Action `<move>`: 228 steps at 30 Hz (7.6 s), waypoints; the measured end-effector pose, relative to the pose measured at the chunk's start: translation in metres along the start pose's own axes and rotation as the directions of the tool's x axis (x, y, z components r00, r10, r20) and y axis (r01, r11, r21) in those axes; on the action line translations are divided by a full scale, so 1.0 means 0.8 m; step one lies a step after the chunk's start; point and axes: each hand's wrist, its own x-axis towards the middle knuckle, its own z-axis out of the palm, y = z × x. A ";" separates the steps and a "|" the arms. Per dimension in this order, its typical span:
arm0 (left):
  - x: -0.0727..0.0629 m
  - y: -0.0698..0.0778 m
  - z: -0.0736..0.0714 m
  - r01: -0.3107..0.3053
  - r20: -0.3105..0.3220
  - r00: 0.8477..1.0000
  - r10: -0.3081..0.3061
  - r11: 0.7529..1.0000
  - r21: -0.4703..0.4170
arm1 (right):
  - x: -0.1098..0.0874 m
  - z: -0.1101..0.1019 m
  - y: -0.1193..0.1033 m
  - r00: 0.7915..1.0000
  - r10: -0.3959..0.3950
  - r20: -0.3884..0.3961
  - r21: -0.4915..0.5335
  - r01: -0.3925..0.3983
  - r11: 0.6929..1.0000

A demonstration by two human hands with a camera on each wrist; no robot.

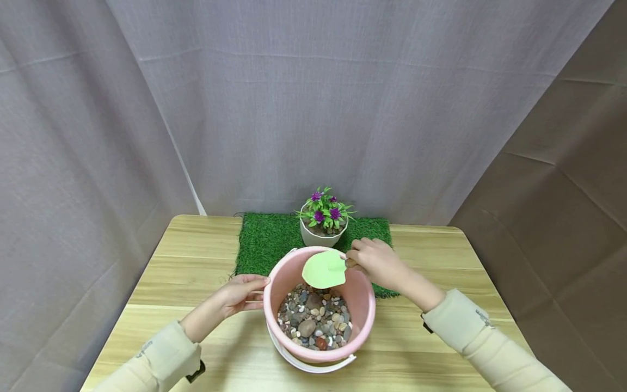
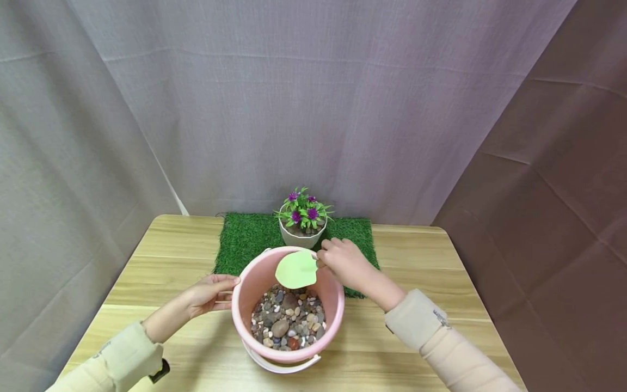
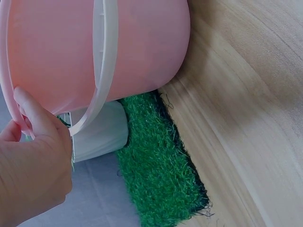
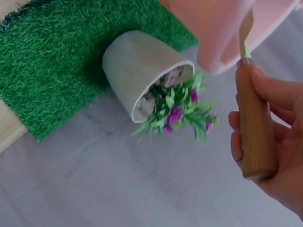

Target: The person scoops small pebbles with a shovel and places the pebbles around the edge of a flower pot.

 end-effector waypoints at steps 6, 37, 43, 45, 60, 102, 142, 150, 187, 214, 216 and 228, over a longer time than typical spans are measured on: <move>-0.001 0.000 0.000 0.002 0.001 1.000 -0.002 1.000 0.000 | 0.003 0.010 -0.017 0.996 -0.091 0.006 -0.181 0.090 0.979; 0.001 0.000 -0.003 0.001 0.007 1.000 -0.001 1.000 -0.024 | 0.017 0.053 -0.057 0.953 -0.285 0.102 -0.355 0.303 0.884; 0.004 -0.004 0.000 0.004 -0.010 1.000 -0.004 0.999 -0.033 | 0.021 0.063 -0.048 0.951 -0.289 0.111 -0.310 0.309 0.899; 0.003 -0.004 0.001 0.002 -0.017 1.000 -0.003 1.000 -0.030 | 0.025 0.067 -0.045 0.952 -0.283 0.116 -0.274 0.305 0.912; 0.003 -0.006 0.002 0.009 -0.034 0.999 -0.009 1.000 -0.014 | 0.016 0.091 -0.052 0.953 -0.233 0.193 0.060 0.225 0.973; 0.003 -0.001 0.002 0.012 -0.049 0.999 -0.012 1.000 -0.017 | 0.010 0.028 0.012 0.968 -0.172 0.181 0.475 0.067 0.877; 0.003 -0.003 -0.001 0.021 -0.019 1.000 -0.022 0.999 -0.031 | -0.046 0.026 0.135 0.973 0.134 0.190 0.603 -0.223 0.766; 0.003 -0.003 -0.002 0.025 -0.026 0.999 -0.025 0.999 -0.026 | -0.052 0.035 0.153 0.958 0.217 0.186 0.518 -0.283 0.807; 0.001 -0.002 -0.002 0.015 -0.008 1.000 -0.015 0.999 -0.033 | 0.017 0.063 0.181 0.842 0.462 0.279 0.317 -0.535 0.783; 0.004 -0.004 -0.006 0.009 0.007 1.000 -0.009 0.999 -0.030 | 0.072 0.045 0.159 0.890 0.454 0.046 -0.194 -0.438 0.878; 0.003 -0.004 -0.006 0.010 0.007 1.000 -0.010 0.999 -0.033 | 0.068 0.041 0.160 0.894 0.448 0.032 -0.208 -0.432 0.877; 0.003 -0.003 -0.006 0.012 0.005 1.000 -0.012 0.999 -0.037 | 0.035 0.005 0.176 0.911 0.403 -0.092 -0.217 -0.413 0.885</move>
